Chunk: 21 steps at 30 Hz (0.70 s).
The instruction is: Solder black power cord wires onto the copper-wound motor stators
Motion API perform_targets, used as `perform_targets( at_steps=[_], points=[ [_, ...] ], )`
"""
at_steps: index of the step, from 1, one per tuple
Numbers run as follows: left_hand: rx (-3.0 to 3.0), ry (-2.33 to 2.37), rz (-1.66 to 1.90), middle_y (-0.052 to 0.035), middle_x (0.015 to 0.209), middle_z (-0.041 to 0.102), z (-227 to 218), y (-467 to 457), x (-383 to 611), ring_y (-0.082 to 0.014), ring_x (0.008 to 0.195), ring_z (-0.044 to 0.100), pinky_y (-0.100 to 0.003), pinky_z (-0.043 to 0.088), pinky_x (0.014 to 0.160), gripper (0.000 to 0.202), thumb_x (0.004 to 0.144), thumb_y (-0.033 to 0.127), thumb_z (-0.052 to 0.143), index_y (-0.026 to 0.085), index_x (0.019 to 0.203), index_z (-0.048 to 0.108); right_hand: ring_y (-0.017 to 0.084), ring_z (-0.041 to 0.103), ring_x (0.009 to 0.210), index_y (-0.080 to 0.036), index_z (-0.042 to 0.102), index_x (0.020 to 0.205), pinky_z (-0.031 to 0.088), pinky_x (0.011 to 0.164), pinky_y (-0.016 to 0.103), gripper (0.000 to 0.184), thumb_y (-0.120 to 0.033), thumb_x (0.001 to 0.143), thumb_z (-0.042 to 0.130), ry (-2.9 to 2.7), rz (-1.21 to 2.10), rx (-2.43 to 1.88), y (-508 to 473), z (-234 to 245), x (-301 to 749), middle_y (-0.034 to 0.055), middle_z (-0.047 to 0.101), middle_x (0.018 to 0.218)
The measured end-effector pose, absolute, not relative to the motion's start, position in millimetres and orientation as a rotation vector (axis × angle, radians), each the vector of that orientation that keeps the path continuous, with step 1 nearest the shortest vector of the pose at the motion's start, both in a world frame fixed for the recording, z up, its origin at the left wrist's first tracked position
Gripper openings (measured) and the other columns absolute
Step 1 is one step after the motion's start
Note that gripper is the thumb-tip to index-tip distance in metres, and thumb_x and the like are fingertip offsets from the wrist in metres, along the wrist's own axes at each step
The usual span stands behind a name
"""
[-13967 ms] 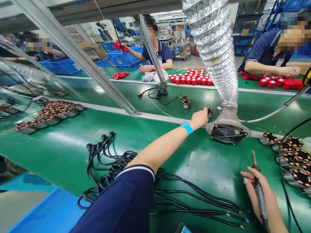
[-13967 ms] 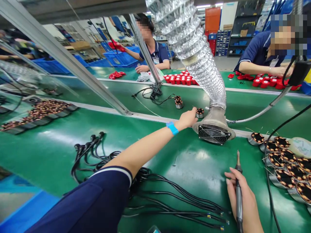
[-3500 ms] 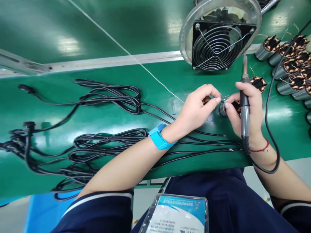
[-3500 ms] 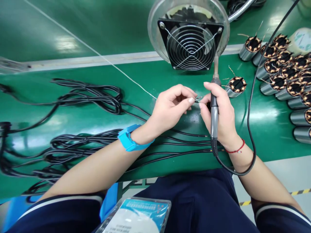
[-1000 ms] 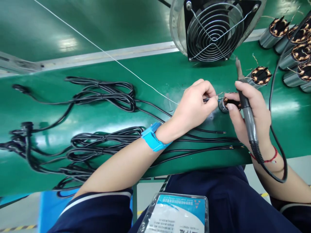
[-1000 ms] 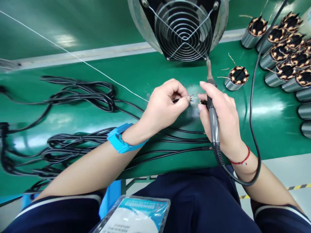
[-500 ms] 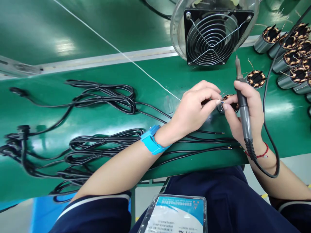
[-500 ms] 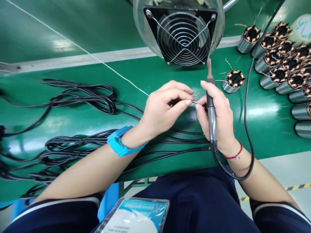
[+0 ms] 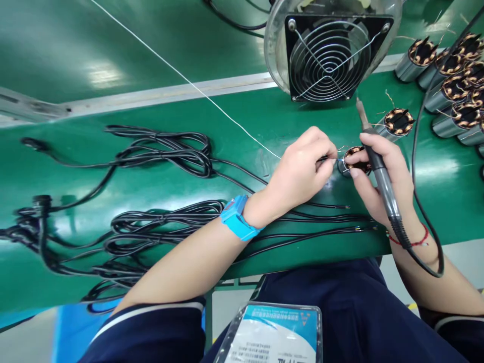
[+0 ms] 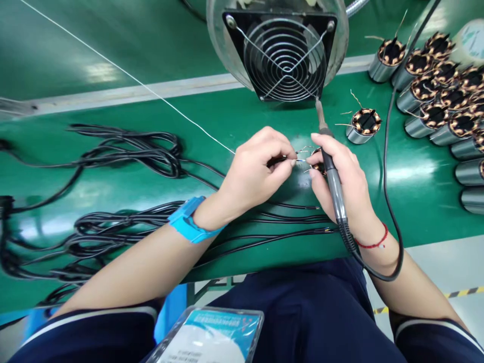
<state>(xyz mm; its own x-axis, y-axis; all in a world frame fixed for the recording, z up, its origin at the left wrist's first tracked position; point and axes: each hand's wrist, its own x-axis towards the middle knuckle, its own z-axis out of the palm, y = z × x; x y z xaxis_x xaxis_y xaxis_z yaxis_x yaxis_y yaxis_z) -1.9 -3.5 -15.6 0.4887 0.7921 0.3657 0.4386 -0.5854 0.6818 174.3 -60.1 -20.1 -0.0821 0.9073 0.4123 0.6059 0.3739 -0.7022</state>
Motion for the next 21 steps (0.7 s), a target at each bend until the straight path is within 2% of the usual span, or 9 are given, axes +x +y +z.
perform_targets(
  at_steps=[3, 9, 15, 18, 21],
  points=[
    [2.189, 1.086, 0.865, -0.0026, 0.083, 0.061, -14.4, -1.7, -1.8, -0.0143, 0.080, 0.058, -0.030, 0.051, 0.075, 0.016, 0.078, 0.003, 0.051, 0.016, 0.075, 0.060, 0.022, 0.064, 0.091, -0.032, 0.044, 0.135, 0.050, 0.090, 0.047, 0.046, -0.026, 0.091, 0.057, -1.867, 0.378, -1.361, -57.8, -18.8, 175.2, -0.0005, 0.069, 0.094],
    [2.122, 1.137, 0.859, -0.0011, 0.081, 0.060, -14.2, -1.4, -0.2, -0.0126, 0.075, 0.054, -0.029, 0.049, 0.070, 0.012, 0.077, 0.006, 0.053, 0.016, 0.073, 0.058, 0.026, 0.063, 0.092, -0.029, 0.048, 0.132, 0.048, 0.088, 0.048, 0.040, -0.030, 0.093, 0.054, -1.912, 0.146, -1.483, -46.0, -22.4, 171.0, 0.0025, 0.070, 0.090],
    [2.124, 1.106, 0.891, -0.0009, 0.079, 0.058, -16.2, -6.4, 2.8, -0.0124, 0.073, 0.053, -0.028, 0.047, 0.068, 0.013, 0.076, 0.005, 0.052, 0.017, 0.071, 0.055, 0.021, 0.067, 0.082, -0.029, 0.048, 0.136, 0.053, 0.079, 0.041, 0.044, -0.027, 0.093, 0.055, -1.810, 0.108, -1.401, -71.4, -16.4, 176.2, 0.0004, 0.073, 0.093],
    [2.134, 1.107, 0.926, -0.0013, 0.076, 0.057, -17.8, -7.9, 4.6, -0.0128, 0.071, 0.053, -0.028, 0.046, 0.066, 0.015, 0.076, 0.004, 0.052, 0.017, 0.070, 0.053, 0.017, 0.065, 0.069, -0.025, 0.057, 0.131, 0.054, 0.066, 0.034, 0.040, -0.028, 0.090, 0.059, -1.730, 0.051, -1.275, -87.3, -18.8, 181.8, 0.0025, 0.072, 0.088],
    [2.139, 1.114, 0.962, -0.0016, 0.074, 0.056, -19.4, -8.4, 5.7, -0.0130, 0.070, 0.053, -0.028, 0.046, 0.065, 0.017, 0.076, 0.003, 0.051, 0.018, 0.068, 0.051, 0.014, 0.056, 0.057, -0.019, 0.065, 0.121, 0.048, 0.054, 0.030, 0.034, -0.027, 0.088, 0.061, -1.737, -0.025, -1.158, -96.9, -24.2, 187.1, 0.0029, 0.068, 0.074]
  ],
)
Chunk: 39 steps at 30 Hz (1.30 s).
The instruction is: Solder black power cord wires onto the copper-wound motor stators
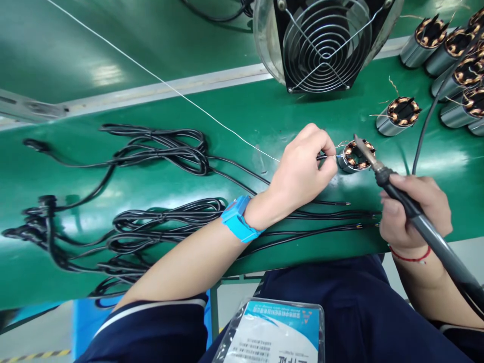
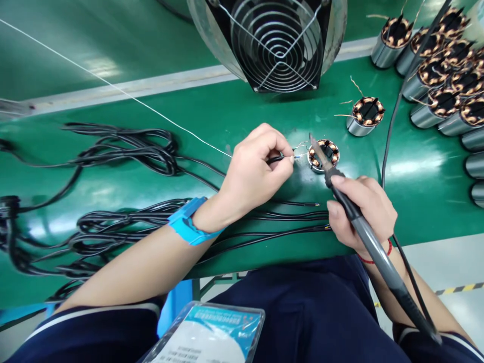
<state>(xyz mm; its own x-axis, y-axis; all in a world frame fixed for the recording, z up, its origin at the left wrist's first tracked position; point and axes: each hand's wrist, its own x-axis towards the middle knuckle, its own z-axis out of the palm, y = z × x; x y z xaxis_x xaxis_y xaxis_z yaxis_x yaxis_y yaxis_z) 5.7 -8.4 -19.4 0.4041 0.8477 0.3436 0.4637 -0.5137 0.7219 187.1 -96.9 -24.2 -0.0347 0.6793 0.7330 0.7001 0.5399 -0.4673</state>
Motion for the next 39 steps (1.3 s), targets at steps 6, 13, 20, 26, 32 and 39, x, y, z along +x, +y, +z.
perform_targets(
  at_steps=[6, 13, 20, 26, 32, 39],
  points=[
    [2.142, 1.114, 1.002, -0.0015, 0.073, 0.055, -20.9, -7.9, 6.1, -0.0132, 0.071, 0.054, -0.028, 0.046, 0.066, 0.018, 0.076, 0.002, 0.051, 0.018, 0.069, 0.051, 0.012, 0.050, 0.053, -0.018, 0.066, 0.119, 0.045, 0.048, 0.029, 0.034, -0.022, 0.085, 0.061, -1.759, 0.028, -1.056, -99.9, -28.1, 190.0, 0.0017, 0.068, 0.076],
    [2.152, 1.080, 1.019, -0.0017, 0.074, 0.054, -21.4, -6.6, 5.3, -0.0129, 0.069, 0.053, -0.029, 0.045, 0.063, 0.018, 0.076, 0.002, 0.051, 0.018, 0.069, 0.051, 0.012, 0.051, 0.053, -0.014, 0.066, 0.118, 0.044, 0.047, 0.029, 0.035, -0.019, 0.084, 0.061, -1.762, 0.062, -1.041, -99.5, -27.5, 189.3, 0.0035, 0.068, 0.076],
    [2.141, 1.081, 1.004, -0.0016, 0.074, 0.053, -21.2, -6.2, 5.3, -0.0136, 0.072, 0.053, -0.030, 0.045, 0.066, 0.019, 0.077, 0.002, 0.051, 0.019, 0.070, 0.051, 0.011, 0.049, 0.052, -0.017, 0.066, 0.118, 0.045, 0.048, 0.029, 0.033, -0.021, 0.086, 0.061, -1.762, 0.027, -1.066, -100.6, -27.2, 188.2, 0.0007, 0.067, 0.074],
    [2.119, 1.160, 0.931, -0.0038, 0.075, 0.056, -14.3, -8.7, 7.3, -0.0150, 0.074, 0.055, -0.031, 0.047, 0.067, 0.018, 0.077, 0.003, 0.050, 0.019, 0.069, 0.052, 0.013, 0.052, 0.053, -0.017, 0.064, 0.123, 0.047, 0.046, 0.029, 0.041, -0.020, 0.082, 0.063, -1.802, 0.053, -1.032, -100.3, -26.5, 189.9, 0.0028, 0.070, 0.078],
    [2.121, 1.162, 0.918, -0.0034, 0.075, 0.057, -14.7, -7.8, 7.4, -0.0156, 0.074, 0.055, -0.032, 0.047, 0.068, 0.017, 0.076, 0.004, 0.051, 0.020, 0.069, 0.053, 0.014, 0.055, 0.053, -0.021, 0.064, 0.125, 0.048, 0.046, 0.030, 0.041, -0.021, 0.083, 0.062, -1.775, 0.011, -1.102, -97.8, -24.8, 189.3, 0.0019, 0.065, 0.073],
    [2.120, 1.164, 0.921, -0.0023, 0.074, 0.055, -13.3, -8.3, 8.2, -0.0157, 0.074, 0.055, -0.032, 0.046, 0.068, 0.018, 0.075, 0.003, 0.051, 0.020, 0.068, 0.050, 0.020, 0.073, 0.082, -0.035, 0.043, 0.143, 0.060, 0.066, 0.035, 0.055, -0.027, 0.091, 0.060, -1.823, 0.066, -1.339, -92.4, -16.6, 186.3, 0.0022, 0.073, 0.112]
  ],
)
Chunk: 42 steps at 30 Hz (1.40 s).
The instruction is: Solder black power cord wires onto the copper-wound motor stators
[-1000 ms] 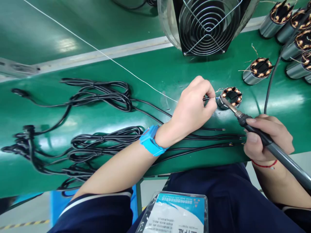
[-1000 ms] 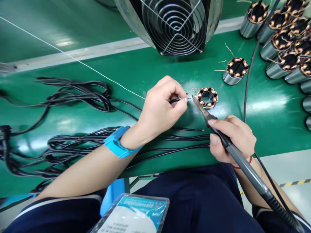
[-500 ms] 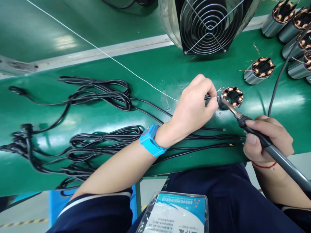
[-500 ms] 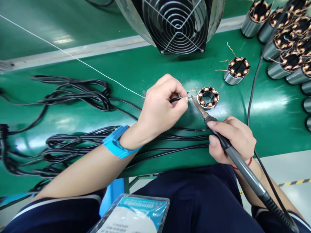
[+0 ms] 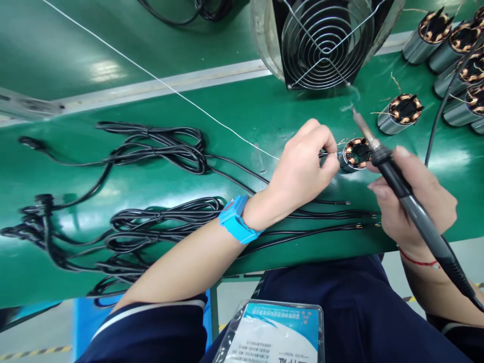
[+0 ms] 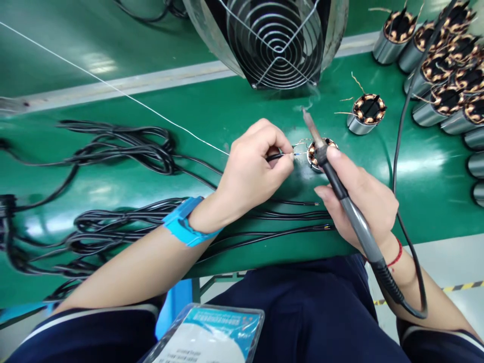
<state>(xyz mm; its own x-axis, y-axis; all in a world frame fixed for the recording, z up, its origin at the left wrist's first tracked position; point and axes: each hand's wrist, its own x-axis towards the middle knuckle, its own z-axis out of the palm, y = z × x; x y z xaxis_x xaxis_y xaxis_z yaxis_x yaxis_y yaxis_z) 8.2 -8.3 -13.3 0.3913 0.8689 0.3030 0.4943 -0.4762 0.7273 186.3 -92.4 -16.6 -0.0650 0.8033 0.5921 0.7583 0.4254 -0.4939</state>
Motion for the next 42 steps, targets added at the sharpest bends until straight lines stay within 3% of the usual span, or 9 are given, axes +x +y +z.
perform_targets(
  at_steps=[6, 14, 19, 23, 29, 33, 36, 42],
  points=[
    [2.118, 1.152, 0.920, -0.0020, 0.073, 0.055, -12.3, -7.5, 8.0, -0.0161, 0.074, 0.055, -0.032, 0.046, 0.068, 0.018, 0.075, 0.003, 0.052, 0.019, 0.067, 0.049, 0.019, 0.070, 0.100, -0.031, 0.048, 0.135, 0.057, 0.083, 0.037, 0.042, -0.021, 0.094, 0.054, -1.968, 0.203, -1.390, -72.9, 7.7, 184.6, -0.0016, 0.073, 0.109],
    [2.014, 1.157, 0.897, -0.0011, 0.073, 0.056, -11.6, -6.9, 7.9, -0.0142, 0.072, 0.055, -0.029, 0.046, 0.067, 0.017, 0.074, 0.004, 0.052, 0.019, 0.067, 0.050, 0.022, 0.069, 0.094, -0.030, 0.048, 0.131, 0.053, 0.079, 0.040, 0.040, -0.021, 0.092, 0.054, -2.110, 0.162, -1.410, -64.2, 4.3, 184.8, 0.0002, 0.073, 0.106],
    [1.570, 1.099, 0.752, 0.0018, 0.071, 0.058, -10.0, 1.9, 1.7, -0.0081, 0.054, 0.051, -0.023, 0.043, 0.052, 0.016, 0.075, 0.004, 0.052, 0.019, 0.081, 0.054, 0.026, 0.065, 0.107, -0.029, 0.046, 0.131, 0.053, 0.087, 0.047, 0.048, -0.022, 0.086, 0.061, -2.111, 0.257, -1.438, -48.5, 2.9, 188.1, 0.0038, 0.070, 0.116],
    [1.194, 1.024, 0.437, 0.0012, 0.059, 0.055, -0.8, 10.3, -3.4, -0.0057, 0.045, 0.046, -0.020, 0.036, 0.042, 0.012, 0.080, 0.010, 0.053, 0.015, 0.069, 0.055, 0.027, 0.063, 0.111, -0.031, 0.044, 0.132, 0.051, 0.095, 0.050, 0.053, -0.021, 0.083, 0.062, -2.103, 0.397, -1.420, -40.0, -12.7, 189.7, 0.0045, 0.068, 0.120],
    [0.908, 1.058, 0.536, 0.0054, 0.051, 0.047, 2.6, 10.8, -2.8, -0.0016, 0.043, 0.033, -0.018, 0.019, 0.042, 0.014, 0.070, 0.012, 0.065, 0.013, 0.059, 0.057, 0.025, 0.066, 0.106, -0.033, 0.040, 0.135, 0.051, 0.092, 0.047, 0.057, -0.022, 0.083, 0.062, -2.011, 0.419, -1.363, -46.6, -29.6, 190.2, 0.0035, 0.071, 0.112],
    [0.933, 1.051, 0.611, 0.0048, 0.054, 0.055, -4.6, 4.7, 4.5, -0.0037, 0.049, 0.041, -0.020, 0.032, 0.051, 0.012, 0.063, 0.016, 0.074, 0.014, 0.058, 0.063, 0.025, 0.063, 0.109, -0.033, 0.038, 0.138, 0.051, 0.092, 0.047, 0.060, -0.022, 0.084, 0.062, -2.023, 0.333, -1.312, -50.2, -26.0, 188.9, 0.0039, 0.070, 0.117],
    [0.924, 1.050, 0.632, 0.0035, 0.058, 0.060, -6.4, 1.3, 8.8, -0.0054, 0.055, 0.047, -0.021, 0.038, 0.059, 0.011, 0.065, 0.018, 0.075, 0.014, 0.061, 0.066, 0.026, 0.062, 0.106, -0.033, 0.036, 0.139, 0.052, 0.089, 0.047, 0.061, -0.022, 0.085, 0.061, -2.050, 0.244, -1.279, -48.7, -25.4, 186.3, 0.0045, 0.069, 0.117],
    [0.920, 1.007, 0.515, 0.0078, 0.048, 0.043, -2.4, 3.7, 3.0, -0.0028, 0.043, 0.028, -0.020, 0.020, 0.045, 0.013, 0.069, 0.019, 0.072, 0.014, 0.063, 0.061, 0.023, 0.064, 0.092, -0.035, 0.039, 0.137, 0.052, 0.079, 0.041, 0.053, -0.024, 0.089, 0.058, -2.020, 0.120, -1.273, -45.3, -29.5, 180.8, 0.0023, 0.072, 0.103]
  ],
)
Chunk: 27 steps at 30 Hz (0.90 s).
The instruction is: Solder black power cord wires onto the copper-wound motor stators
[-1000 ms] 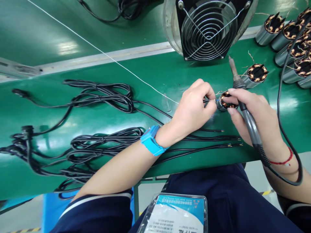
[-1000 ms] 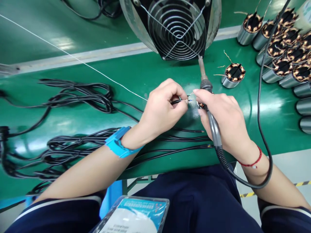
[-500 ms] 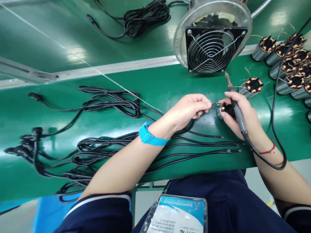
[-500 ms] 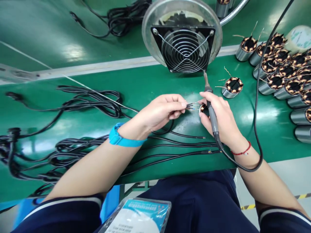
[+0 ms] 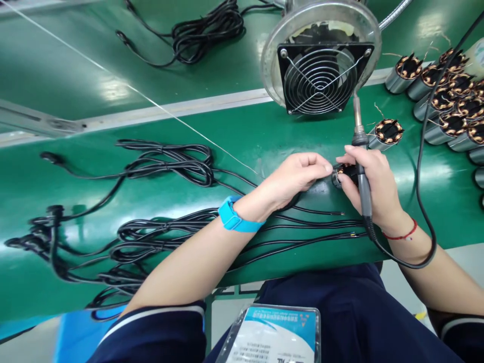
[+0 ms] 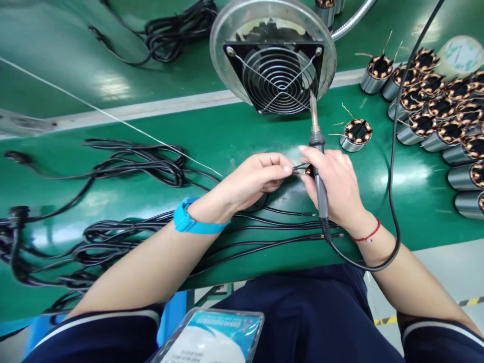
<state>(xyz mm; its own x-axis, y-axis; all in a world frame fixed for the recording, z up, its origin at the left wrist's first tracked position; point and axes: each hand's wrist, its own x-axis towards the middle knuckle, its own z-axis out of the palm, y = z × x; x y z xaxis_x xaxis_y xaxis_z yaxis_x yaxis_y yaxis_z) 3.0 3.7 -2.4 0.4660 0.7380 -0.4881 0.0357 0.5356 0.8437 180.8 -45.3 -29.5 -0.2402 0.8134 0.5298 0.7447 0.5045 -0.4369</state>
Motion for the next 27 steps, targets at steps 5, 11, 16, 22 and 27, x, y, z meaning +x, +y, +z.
perform_targets(
  at_steps=[5, 11, 16, 22, 27],
  points=[
    [1.033, 1.006, 0.612, 0.0035, 0.060, 0.057, -9.9, -0.4, 6.7, -0.0049, 0.055, 0.045, -0.019, 0.035, 0.056, 0.013, 0.067, 0.018, 0.072, 0.013, 0.064, 0.061, 0.023, 0.064, 0.091, -0.036, 0.038, 0.137, 0.052, 0.077, 0.042, 0.053, -0.025, 0.089, 0.058, -2.010, 0.134, -1.270, -45.9, -28.8, 180.7, 0.0021, 0.071, 0.104],
    [0.923, 0.962, 0.545, 0.0062, 0.050, 0.043, -8.1, 0.9, 6.3, -0.0031, 0.044, 0.031, -0.019, 0.020, 0.045, 0.017, 0.075, 0.025, 0.068, 0.013, 0.065, 0.060, 0.022, 0.064, 0.086, -0.035, 0.043, 0.134, 0.051, 0.075, 0.040, 0.051, -0.021, 0.088, 0.061, -1.987, 0.111, -1.283, -47.2, -27.1, 183.2, -0.0002, 0.073, 0.096],
    [1.095, 0.901, 0.434, 0.0045, 0.055, 0.050, -6.3, 1.6, 6.8, -0.0037, 0.048, 0.036, -0.019, 0.025, 0.047, 0.015, 0.080, 0.016, 0.059, 0.012, 0.065, 0.060, 0.020, 0.065, 0.082, -0.034, 0.046, 0.130, 0.051, 0.080, 0.040, 0.045, -0.021, 0.089, 0.060, -1.872, 0.149, -1.370, -49.8, -29.4, 178.8, -0.0021, 0.073, 0.089],
    [1.518, 1.050, 0.531, 0.0020, 0.065, 0.059, -11.3, 3.6, 7.5, -0.0089, 0.064, 0.050, -0.022, 0.038, 0.063, 0.019, 0.085, 0.020, 0.054, 0.013, 0.068, 0.061, 0.021, 0.066, 0.089, -0.030, 0.048, 0.129, 0.053, 0.081, 0.040, 0.042, -0.019, 0.090, 0.056, -1.904, 0.110, -1.361, -45.4, -27.8, 176.2, 0.0009, 0.074, 0.094],
    [1.683, 1.332, 0.798, 0.0018, 0.066, 0.061, -9.2, 38.2, -29.5, -0.0110, 0.066, 0.052, -0.024, 0.038, 0.065, 0.014, 0.081, 0.017, 0.055, 0.014, 0.072, 0.064, 0.023, 0.066, 0.098, -0.024, 0.050, 0.130, 0.052, 0.087, 0.042, 0.042, -0.021, 0.088, 0.056, -1.867, -0.070, -1.417, -43.7, -28.5, 199.9, 0.0053, 0.073, 0.107]
  ],
)
